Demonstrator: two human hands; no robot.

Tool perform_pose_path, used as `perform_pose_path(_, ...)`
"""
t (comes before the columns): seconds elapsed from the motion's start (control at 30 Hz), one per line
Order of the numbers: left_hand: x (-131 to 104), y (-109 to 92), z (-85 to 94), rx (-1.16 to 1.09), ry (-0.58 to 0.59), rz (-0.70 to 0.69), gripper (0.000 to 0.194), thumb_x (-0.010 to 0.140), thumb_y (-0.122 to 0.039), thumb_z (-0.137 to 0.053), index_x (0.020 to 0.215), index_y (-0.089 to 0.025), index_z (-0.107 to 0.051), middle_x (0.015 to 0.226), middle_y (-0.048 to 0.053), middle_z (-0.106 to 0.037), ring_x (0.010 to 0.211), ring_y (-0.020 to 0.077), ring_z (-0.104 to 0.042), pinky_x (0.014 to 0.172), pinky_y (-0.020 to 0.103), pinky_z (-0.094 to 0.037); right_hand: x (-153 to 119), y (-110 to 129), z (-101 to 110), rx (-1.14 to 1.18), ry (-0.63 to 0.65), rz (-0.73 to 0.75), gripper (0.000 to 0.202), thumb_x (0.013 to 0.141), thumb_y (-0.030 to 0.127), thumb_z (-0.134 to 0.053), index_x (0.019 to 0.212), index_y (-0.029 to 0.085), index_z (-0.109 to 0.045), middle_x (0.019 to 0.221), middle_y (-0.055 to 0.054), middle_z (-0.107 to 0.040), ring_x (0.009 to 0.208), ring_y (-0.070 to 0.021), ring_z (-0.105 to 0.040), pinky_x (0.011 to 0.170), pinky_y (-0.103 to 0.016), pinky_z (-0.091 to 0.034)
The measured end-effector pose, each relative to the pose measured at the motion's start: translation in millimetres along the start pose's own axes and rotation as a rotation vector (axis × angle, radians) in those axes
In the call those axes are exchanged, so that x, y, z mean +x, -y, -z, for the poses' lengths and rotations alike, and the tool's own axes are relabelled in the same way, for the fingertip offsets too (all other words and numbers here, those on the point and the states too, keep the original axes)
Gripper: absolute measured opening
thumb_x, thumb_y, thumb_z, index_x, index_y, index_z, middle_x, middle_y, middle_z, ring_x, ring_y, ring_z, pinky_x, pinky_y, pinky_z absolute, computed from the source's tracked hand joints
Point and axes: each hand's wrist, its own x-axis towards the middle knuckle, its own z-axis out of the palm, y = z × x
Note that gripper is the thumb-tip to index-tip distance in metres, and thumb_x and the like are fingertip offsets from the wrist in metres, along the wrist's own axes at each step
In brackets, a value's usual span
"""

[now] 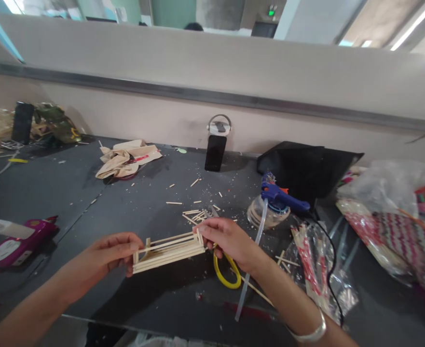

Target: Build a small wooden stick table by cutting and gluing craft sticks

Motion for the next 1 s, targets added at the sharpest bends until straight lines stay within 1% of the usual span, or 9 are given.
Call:
perform_pose_path(0.07, 0, -1, -0.4, 0.009, 0.012, 0.017, 0.021, 0.081, -0.038, -0.066, 0.076, -0.018, -0.066, 0.067, 0.0, -0.062, 0.062, 0.0127, -0.056, 0.064, 0.025, -0.046, 0, 4, 0, -0.082, -0.025, 0.013, 0.033, 0.08, 0.047, -0.061, 0.09, 0.016, -0.069, 0.064, 0.001, -0.051, 0.054, -0.0084, -0.044, 0.042, -0.019, -0.032)
perform_pose_path(0.17, 1, 1, -0.5, 0.013, 0.011, 0.027, 0.021, 0.081, -0.039, -0.067, 0.076, -0.019, -0.066, 0.066, -0.001, -0.062, 0.061, 0.0123, -0.055, 0.065, 0.025, -0.046, -1, 12, -2, -0.216, -0.059, 0.014, 0.03, 0.082, 0.044, -0.058, 0.088, 0.016, -0.068, 0.06, 0.003, -0.049, 0.047, -0.007, -0.04, 0.042, -0.021, -0.032)
perform_pose_path(0.27, 0, 4, -0.6, 0.014, 0.02, 0.016, 0.02, 0.081, -0.039, -0.067, 0.077, -0.019, -0.066, 0.068, -0.001, -0.063, 0.062, 0.0121, -0.056, 0.066, 0.025, -0.045, 0, 18, -6, -0.312, -0.115, 0.025, 0.027, 0.08, 0.039, -0.059, 0.086, 0.015, -0.069, 0.057, 0.003, -0.05, 0.045, -0.0074, -0.04, 0.041, -0.022, -0.031)
perform_pose_path(0.4, -1, 10, -1.2, 0.003, 0.029, -0.019, 0.019, 0.082, -0.037, -0.066, 0.078, -0.019, -0.067, 0.07, -0.001, -0.063, 0.064, 0.0121, -0.056, 0.067, 0.025, -0.045, 3, 19, -10, -0.377, -0.166, 0.072, 0.021, 0.078, 0.034, -0.06, 0.083, 0.016, -0.069, 0.054, 0.002, -0.052, 0.044, -0.0081, -0.041, 0.041, -0.022, -0.031)
perform_pose_path(0.5, -2, 13, -1.5, -0.007, 0.022, -0.034, 0.018, 0.082, -0.036, -0.066, 0.079, -0.019, -0.068, 0.072, -0.001, -0.064, 0.063, 0.0118, -0.057, 0.067, 0.024, -0.045, 5, 19, -11, -0.387, -0.177, 0.067, 0.019, 0.078, 0.033, -0.059, 0.082, 0.016, -0.069, 0.052, 0.004, -0.051, 0.04, -0.0073, -0.04, 0.04, -0.022, -0.029)
perform_pose_path(0.6, -1, 13, -0.8, -0.032, 0.007, -0.031, 0.017, 0.081, -0.036, -0.067, 0.078, -0.019, -0.068, 0.069, -0.001, -0.064, 0.062, 0.0118, -0.057, 0.065, 0.024, -0.045, 5, 20, -12, -0.351, -0.183, 0.051, 0.019, 0.076, 0.031, -0.059, 0.082, 0.016, -0.069, 0.052, 0.004, -0.051, 0.04, -0.0068, -0.039, 0.039, -0.022, -0.029)
perform_pose_path(0.77, 4, 10, 4.0, -0.068, -0.033, -0.024, 0.019, 0.082, -0.036, -0.066, 0.077, -0.018, -0.069, 0.062, -0.001, -0.06, 0.059, 0.0118, -0.055, 0.061, 0.024, -0.045, 6, 20, -11, -0.171, -0.12, 0.009, 0.022, 0.074, 0.03, -0.06, 0.089, 0.015, -0.067, 0.054, 0.005, -0.049, 0.043, -0.0067, -0.039, 0.038, -0.02, -0.029)
perform_pose_path(0.9, 10, 10, 8.8, -0.136, -0.021, -0.046, 0.02, 0.084, -0.035, -0.064, 0.08, -0.016, -0.069, 0.06, -0.002, -0.056, 0.057, 0.0121, -0.055, 0.059, 0.024, -0.045, 7, 16, -11, -0.065, -0.106, 0.01, 0.021, 0.071, 0.027, -0.062, 0.088, 0.016, -0.066, 0.054, 0.005, -0.049, 0.042, -0.0058, -0.038, 0.038, -0.019, -0.029)
perform_pose_path(1.0, 12, 9, 10.4, -0.186, 0.014, -0.067, 0.028, 0.089, -0.038, -0.057, 0.074, -0.016, -0.066, 0.06, -0.002, -0.053, 0.057, 0.0124, -0.055, 0.06, 0.025, -0.045, 9, 11, -10, 0.008, -0.058, 0.003, 0.022, 0.072, 0.028, -0.062, 0.09, 0.016, -0.067, 0.057, 0.005, -0.051, 0.042, -0.0047, -0.037, 0.037, -0.018, -0.027)
